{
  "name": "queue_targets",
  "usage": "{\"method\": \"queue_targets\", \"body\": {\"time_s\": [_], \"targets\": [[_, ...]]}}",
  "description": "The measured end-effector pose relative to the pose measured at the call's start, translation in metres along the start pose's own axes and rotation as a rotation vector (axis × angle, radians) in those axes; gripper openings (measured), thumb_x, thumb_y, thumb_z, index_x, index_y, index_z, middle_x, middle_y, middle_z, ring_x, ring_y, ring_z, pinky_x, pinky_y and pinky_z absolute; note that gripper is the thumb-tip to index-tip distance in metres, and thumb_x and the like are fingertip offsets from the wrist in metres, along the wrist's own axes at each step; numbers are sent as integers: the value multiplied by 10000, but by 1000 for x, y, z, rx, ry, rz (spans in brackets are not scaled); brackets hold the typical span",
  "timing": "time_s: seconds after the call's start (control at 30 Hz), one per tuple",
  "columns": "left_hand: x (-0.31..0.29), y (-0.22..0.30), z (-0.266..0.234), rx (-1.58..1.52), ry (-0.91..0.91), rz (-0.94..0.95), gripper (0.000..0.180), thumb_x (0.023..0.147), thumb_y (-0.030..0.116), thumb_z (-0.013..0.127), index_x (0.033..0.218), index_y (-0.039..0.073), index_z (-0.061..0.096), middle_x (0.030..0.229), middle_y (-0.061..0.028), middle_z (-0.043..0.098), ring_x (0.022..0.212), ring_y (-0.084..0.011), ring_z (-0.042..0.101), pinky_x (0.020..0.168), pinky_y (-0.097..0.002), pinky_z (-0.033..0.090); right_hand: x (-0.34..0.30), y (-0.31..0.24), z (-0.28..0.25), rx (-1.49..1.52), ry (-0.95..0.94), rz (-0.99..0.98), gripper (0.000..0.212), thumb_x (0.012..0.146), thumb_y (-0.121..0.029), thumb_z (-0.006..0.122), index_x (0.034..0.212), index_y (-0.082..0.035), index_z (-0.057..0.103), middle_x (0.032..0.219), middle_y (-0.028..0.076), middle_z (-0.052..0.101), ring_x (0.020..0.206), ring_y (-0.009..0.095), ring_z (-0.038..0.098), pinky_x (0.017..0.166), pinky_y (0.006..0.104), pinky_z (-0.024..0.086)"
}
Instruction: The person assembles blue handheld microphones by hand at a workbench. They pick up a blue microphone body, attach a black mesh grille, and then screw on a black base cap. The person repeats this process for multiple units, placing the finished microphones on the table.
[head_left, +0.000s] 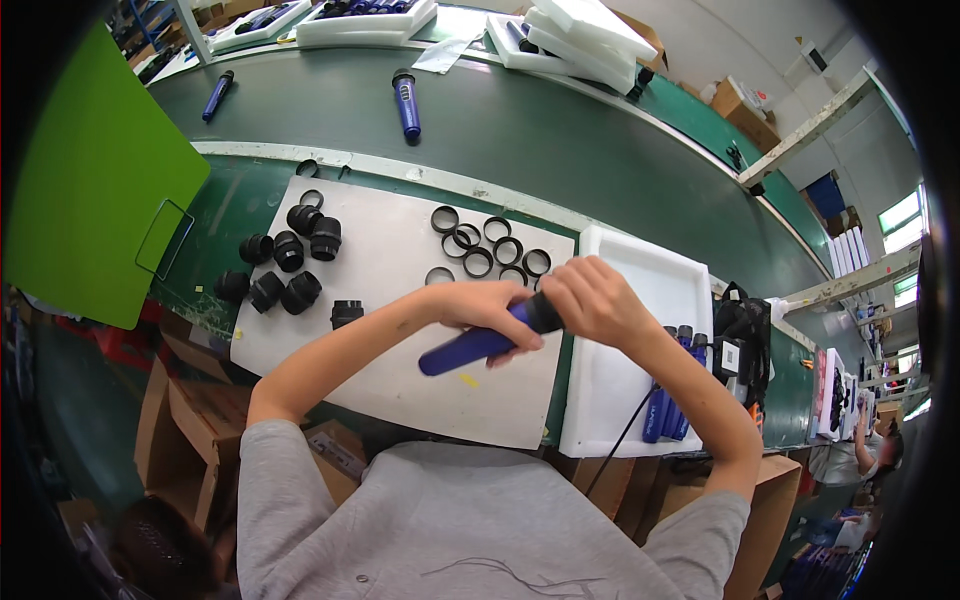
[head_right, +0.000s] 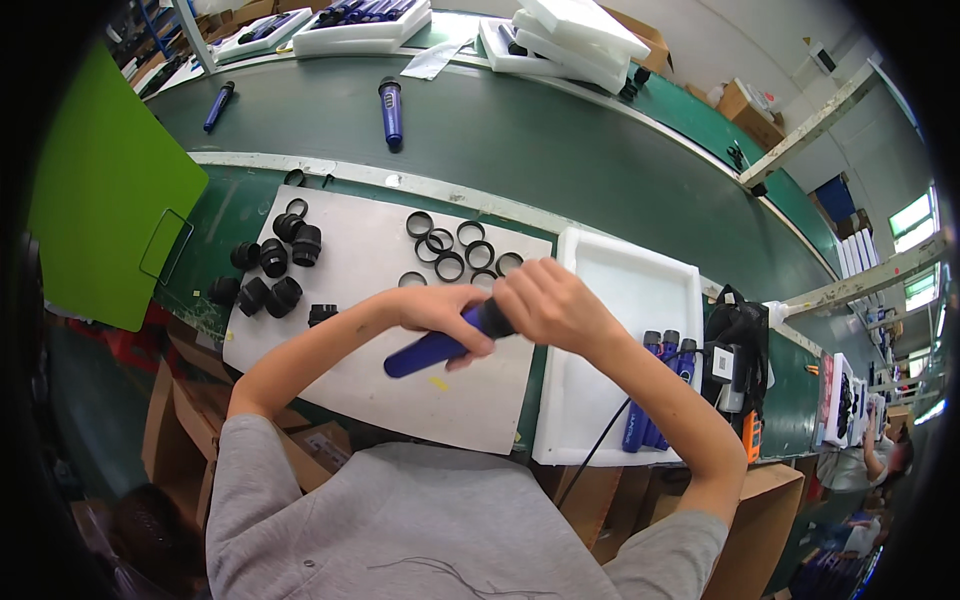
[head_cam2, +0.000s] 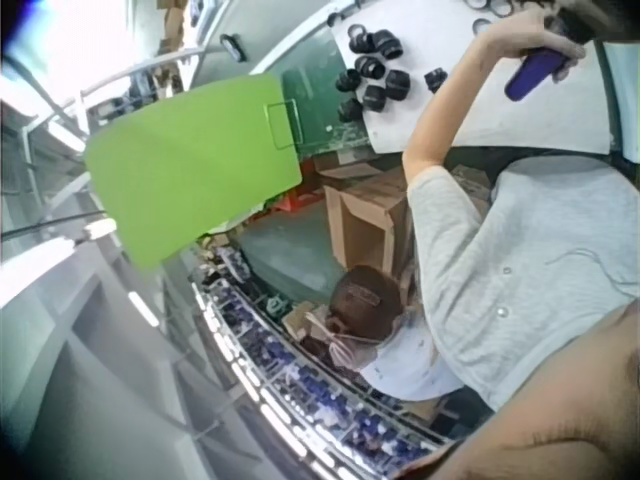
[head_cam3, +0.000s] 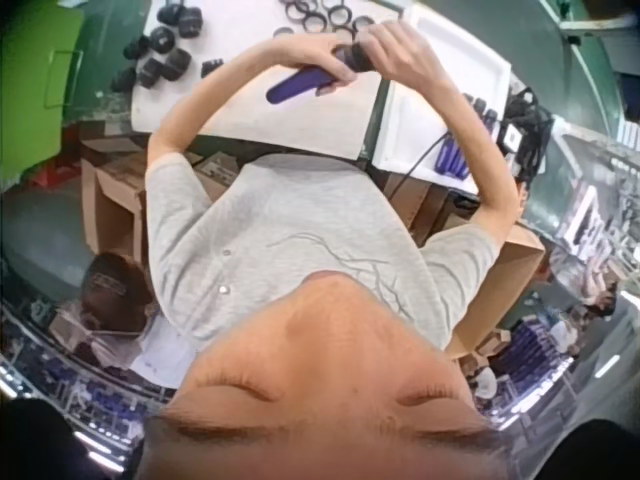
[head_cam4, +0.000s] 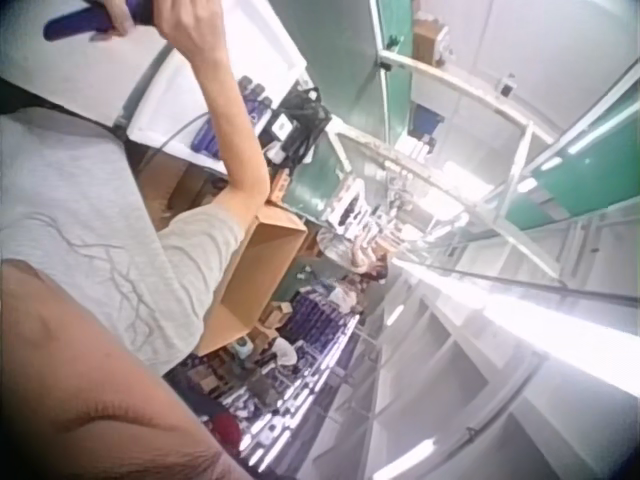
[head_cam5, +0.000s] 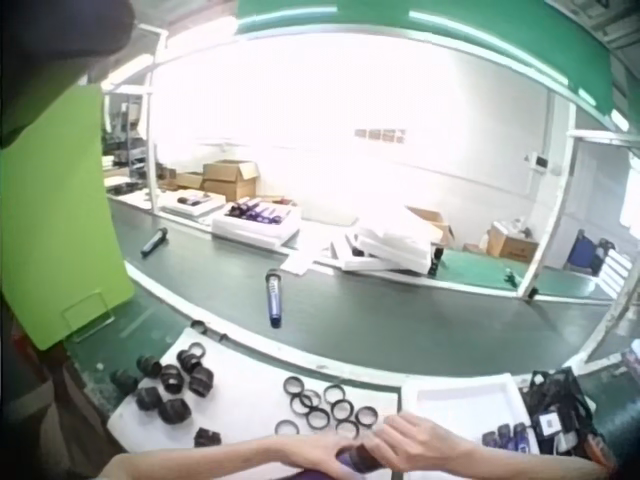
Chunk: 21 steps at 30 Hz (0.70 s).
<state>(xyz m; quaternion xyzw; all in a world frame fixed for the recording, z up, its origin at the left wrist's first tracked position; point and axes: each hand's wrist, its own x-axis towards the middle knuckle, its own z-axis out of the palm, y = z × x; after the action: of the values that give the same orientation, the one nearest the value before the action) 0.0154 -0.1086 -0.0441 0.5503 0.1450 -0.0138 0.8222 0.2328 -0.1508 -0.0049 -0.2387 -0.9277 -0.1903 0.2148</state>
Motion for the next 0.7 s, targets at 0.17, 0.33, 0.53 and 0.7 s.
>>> {"method": "queue_targets", "body": {"time_s": [0.17,0.33,0.53,0.7], "targets": [[3,-25,10,-305,-120,-114,254,881,195,703,820,36,513,634,-56,560,456,-155,550,427,-325,476,-5,-5,4,-21,-46,-36,233,714,-57,699,918,-20,592,736,64,566,621,206,565,592,336,473],[11,-9,21,269,302,-167,234,800,192,692,761,21,537,618,-67,586,448,-153,564,420,-320,467,-16,-4,9,86,-376,191,205,682,-78,714,806,-41,555,705,78,587,665,258,654,573,353,508],[20,-8,28,517,652,-18,321,770,256,750,897,-2,607,645,-84,623,478,-171,601,462,-310,492,-10,13,9,127,-415,300,377,680,-35,717,1028,-19,572,870,134,633,756,310,671,631,381,542],[9,24,12,226,600,256,316,872,244,747,989,11,567,703,-29,604,551,-131,612,540,-295,505,13,-6,-9,440,158,872,602,824,-76,719,1362,0,459,1058,139,609,806,249,654,662,336,539]]}}
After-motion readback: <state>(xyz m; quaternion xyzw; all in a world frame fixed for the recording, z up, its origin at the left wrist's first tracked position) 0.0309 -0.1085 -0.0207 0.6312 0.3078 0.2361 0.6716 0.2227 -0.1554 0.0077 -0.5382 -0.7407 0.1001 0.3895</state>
